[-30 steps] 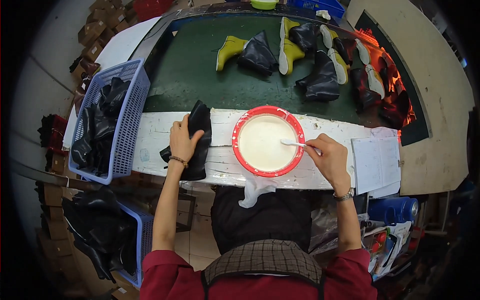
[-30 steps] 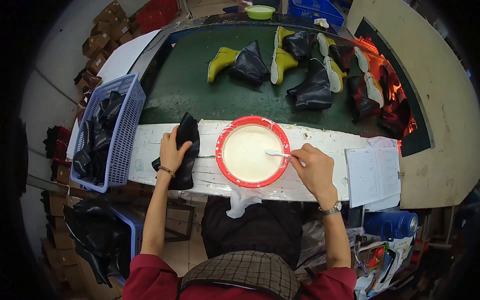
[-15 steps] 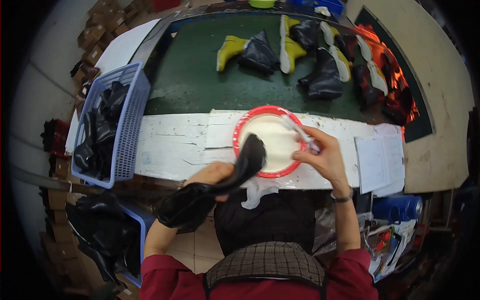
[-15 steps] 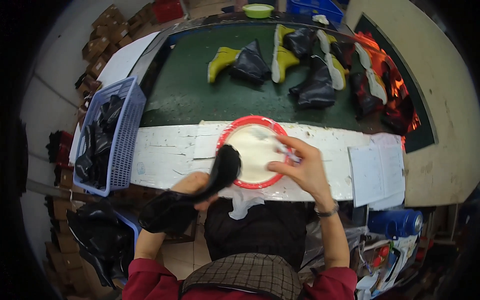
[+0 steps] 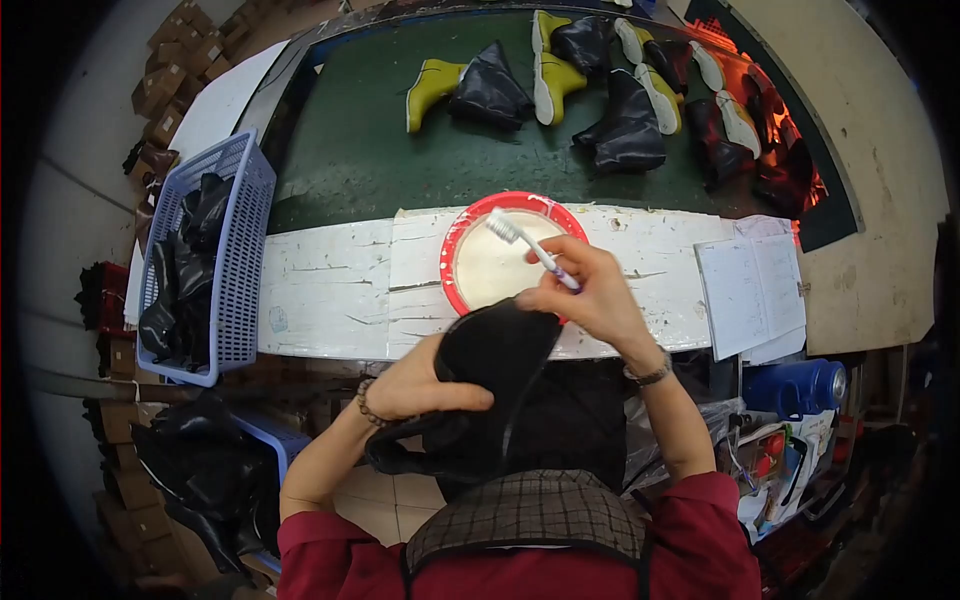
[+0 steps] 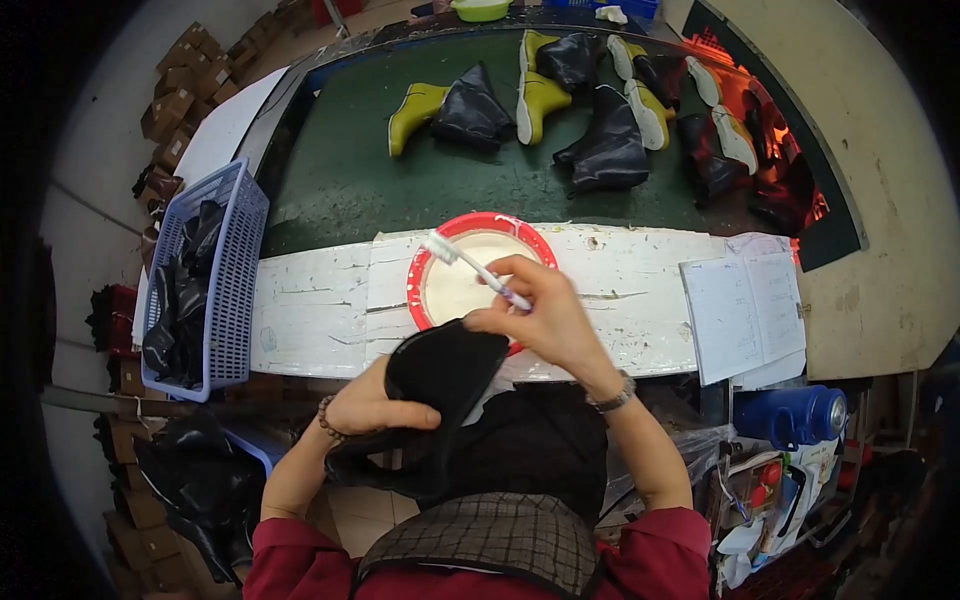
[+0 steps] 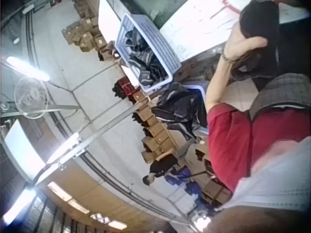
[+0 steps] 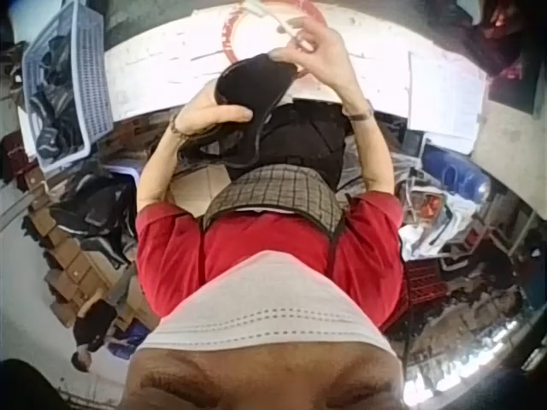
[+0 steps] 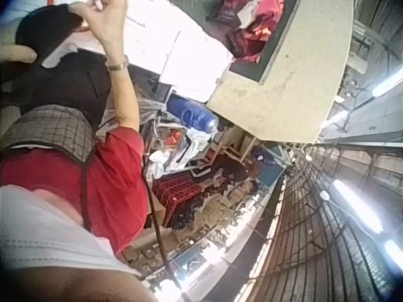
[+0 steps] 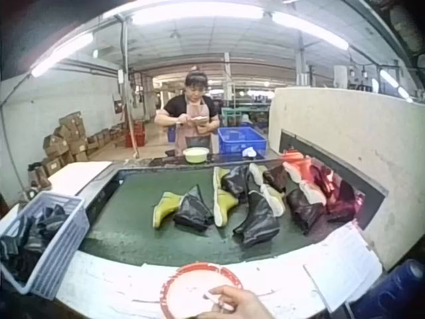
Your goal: The worker applies white glue to the bottom and inner edges of black leather shoes using a small brush, then places them onto a conveyor belt.
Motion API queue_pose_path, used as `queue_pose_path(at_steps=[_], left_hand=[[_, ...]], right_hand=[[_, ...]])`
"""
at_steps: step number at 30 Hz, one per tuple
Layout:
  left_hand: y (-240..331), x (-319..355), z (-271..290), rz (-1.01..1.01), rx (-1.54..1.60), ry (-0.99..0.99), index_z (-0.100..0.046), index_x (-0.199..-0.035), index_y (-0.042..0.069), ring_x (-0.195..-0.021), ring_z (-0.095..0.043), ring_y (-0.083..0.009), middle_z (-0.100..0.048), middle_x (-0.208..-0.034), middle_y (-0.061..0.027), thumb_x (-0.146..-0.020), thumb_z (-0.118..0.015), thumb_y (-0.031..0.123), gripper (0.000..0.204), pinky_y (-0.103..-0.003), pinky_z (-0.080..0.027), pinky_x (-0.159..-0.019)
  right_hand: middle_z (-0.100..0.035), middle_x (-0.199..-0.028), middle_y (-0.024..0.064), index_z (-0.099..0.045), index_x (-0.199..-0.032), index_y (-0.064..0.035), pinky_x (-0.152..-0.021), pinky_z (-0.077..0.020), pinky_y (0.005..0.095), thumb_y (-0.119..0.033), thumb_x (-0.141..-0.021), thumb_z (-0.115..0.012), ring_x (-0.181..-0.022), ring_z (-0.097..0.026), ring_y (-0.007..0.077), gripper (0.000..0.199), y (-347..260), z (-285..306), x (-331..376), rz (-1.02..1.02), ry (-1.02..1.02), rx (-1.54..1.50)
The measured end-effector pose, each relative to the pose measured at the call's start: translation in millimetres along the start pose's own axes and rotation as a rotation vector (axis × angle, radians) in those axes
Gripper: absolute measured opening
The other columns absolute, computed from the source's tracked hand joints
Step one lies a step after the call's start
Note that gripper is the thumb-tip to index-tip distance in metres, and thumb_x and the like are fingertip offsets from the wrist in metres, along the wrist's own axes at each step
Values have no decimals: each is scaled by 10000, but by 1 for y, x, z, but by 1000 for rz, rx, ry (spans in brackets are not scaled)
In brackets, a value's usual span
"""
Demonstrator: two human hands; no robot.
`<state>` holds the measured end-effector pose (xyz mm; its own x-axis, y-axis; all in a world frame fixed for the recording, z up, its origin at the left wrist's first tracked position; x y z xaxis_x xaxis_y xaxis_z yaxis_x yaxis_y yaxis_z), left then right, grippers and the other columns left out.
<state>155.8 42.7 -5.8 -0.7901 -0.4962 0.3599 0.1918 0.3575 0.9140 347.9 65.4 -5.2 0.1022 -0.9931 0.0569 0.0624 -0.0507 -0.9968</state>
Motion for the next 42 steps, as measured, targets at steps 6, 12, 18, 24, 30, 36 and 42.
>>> queue_pose_path(at_steps=[6,12,18,24,30,36,42], left_hand=[[1,24,52,-51,-76,381,-700,-1183,-73,-907,-696,-126,-763,-1039,-86,-824,-833,48,401,-292,-579,-822],[11,14,65,-29,-61,438,-720,-1155,-62,-884,-703,-130,-764,-1021,-87,-798,-870,57,405,-280,-581,-806],[4,1,47,93,40,226,-666,-1265,-47,-1050,-679,-149,-735,-1165,-94,-762,-882,26,552,-301,-548,-950],[22,2,38,4,27,236,-709,-1190,-47,-940,-702,-136,-756,-1072,-84,-786,-858,9,434,-282,-575,-859],[47,28,61,-141,23,503,-730,-1117,-57,-861,-709,-130,-765,-1000,-80,-829,-810,-14,302,-282,-590,-802],[59,42,77,-258,-71,704,-762,-1027,-55,-815,-713,-132,-770,-919,-82,-852,-804,10,191,-260,-576,-739],[74,50,93,-436,-246,927,-750,-1085,-71,-833,-707,-130,-772,-942,-89,-884,-774,38,230,-272,-577,-780]], right_hand=[[-654,-806,16,-790,-953,-127,-588,-480,373,-290,-863,-802,-674,-633,218,186,-10,65,23,240,412,994],[-676,-813,40,-810,-961,-89,-577,-470,298,-220,-880,-795,-658,-645,177,155,-2,63,30,234,336,1113],[-708,-832,40,-810,-982,-48,-566,-446,258,-88,-865,-806,-693,-623,127,124,-25,45,27,356,216,315],[-708,-850,1,-823,-981,-105,-805,-381,309,-101,-785,-856,-795,-617,125,199,-53,23,14,594,121,613],[-698,-840,-12,-823,-985,-120,-832,-351,310,-126,-762,-870,-815,-613,109,228,-50,22,17,618,219,597],[-696,-849,-16,-822,-979,-130,-832,-349,316,-127,-755,-873,-818,-613,109,231,-52,6,19,624,205,607],[-698,-856,-16,-816,-992,-120,-803,-407,312,-113,-771,-860,-796,-621,119,225,-48,-9,24,639,167,650]])
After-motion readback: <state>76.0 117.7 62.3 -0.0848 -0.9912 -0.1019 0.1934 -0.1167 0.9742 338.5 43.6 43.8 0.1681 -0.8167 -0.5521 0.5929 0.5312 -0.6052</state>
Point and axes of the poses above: each hand's wrist, its own x-axis away from the middle knuckle, its own z-axis out of the back of the hand, y = z × x, the point moved 8 cm from there along -x, towards the middle knuckle
